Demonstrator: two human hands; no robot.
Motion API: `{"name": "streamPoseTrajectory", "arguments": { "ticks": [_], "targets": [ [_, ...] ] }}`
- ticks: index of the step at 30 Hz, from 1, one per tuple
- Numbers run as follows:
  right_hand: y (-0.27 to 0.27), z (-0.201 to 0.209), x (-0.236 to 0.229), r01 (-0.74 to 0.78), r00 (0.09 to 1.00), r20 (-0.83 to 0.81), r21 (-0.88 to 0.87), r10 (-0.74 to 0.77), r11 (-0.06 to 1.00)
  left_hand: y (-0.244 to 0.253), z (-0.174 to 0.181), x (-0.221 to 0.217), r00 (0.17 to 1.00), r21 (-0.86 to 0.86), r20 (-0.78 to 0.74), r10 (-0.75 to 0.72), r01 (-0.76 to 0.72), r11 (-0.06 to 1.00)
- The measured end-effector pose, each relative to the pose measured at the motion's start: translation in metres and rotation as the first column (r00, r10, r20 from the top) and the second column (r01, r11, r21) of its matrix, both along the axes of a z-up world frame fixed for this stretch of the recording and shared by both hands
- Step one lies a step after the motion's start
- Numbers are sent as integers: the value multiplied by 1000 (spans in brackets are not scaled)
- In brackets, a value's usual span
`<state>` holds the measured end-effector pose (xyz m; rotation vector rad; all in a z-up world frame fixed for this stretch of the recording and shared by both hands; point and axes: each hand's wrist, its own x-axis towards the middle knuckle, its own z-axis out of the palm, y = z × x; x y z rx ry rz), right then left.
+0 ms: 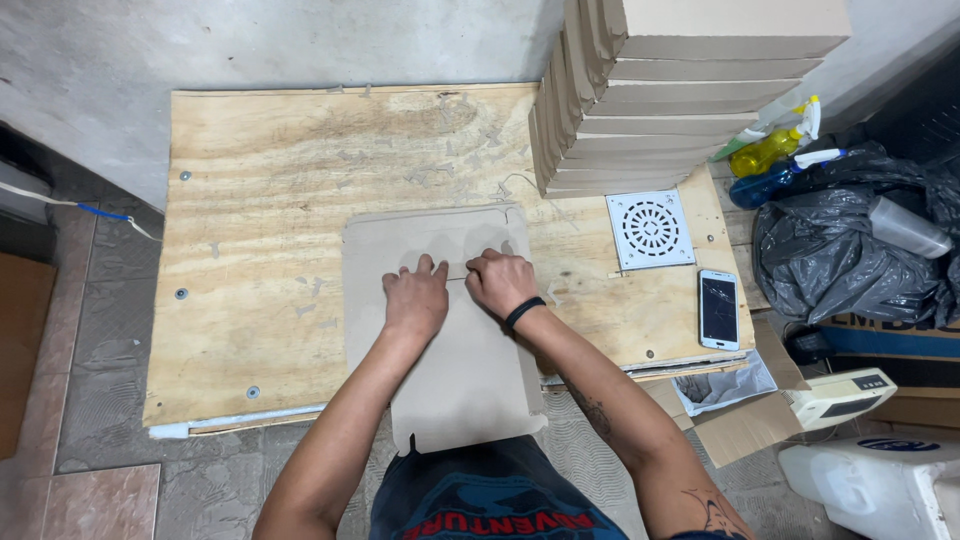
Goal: The person assembles flat cardboard pieces into rectangular boxes by folding and interlocking the flaps. The person handles multiple units one at a time, folding the sides and securing the tabs to form the box shape.
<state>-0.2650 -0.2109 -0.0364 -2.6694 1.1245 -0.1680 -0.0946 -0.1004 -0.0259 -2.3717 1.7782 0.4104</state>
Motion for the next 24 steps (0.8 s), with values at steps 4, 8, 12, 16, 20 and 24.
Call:
{"name": "streamPoseTrajectory", "arguments": {
  "ticks": [4, 8, 12, 16, 20, 24],
  "targets": [
    [-14, 5, -10, 56, 998, 27, 124, -60, 991, 19, 29, 25, 999, -1, -39, 34, -34, 999],
    [-23, -2, -17, 66, 998, 1, 223, -68, 972, 43, 71, 45, 970, -45, -229, 83, -96, 994],
    [-21, -17, -17, -19, 1000, -17, 86, 21, 996, 48, 76, 51, 951, -82, -296, 91, -121, 989],
    [21, 18, -4, -47, 984, -171, -35, 41, 998, 51, 75, 51, 943, -92, -313, 112, -148, 985],
    [46, 20, 22, -65, 953, -303, -158, 14, 985, 52, 71, 49, 930, -51, -332, 158, -185, 981],
    [47, 6, 32, -82, 956, -294, -327, -18, 941, 45, 39, 63, 894, -26, -395, 210, -240, 971]
  ]
}}
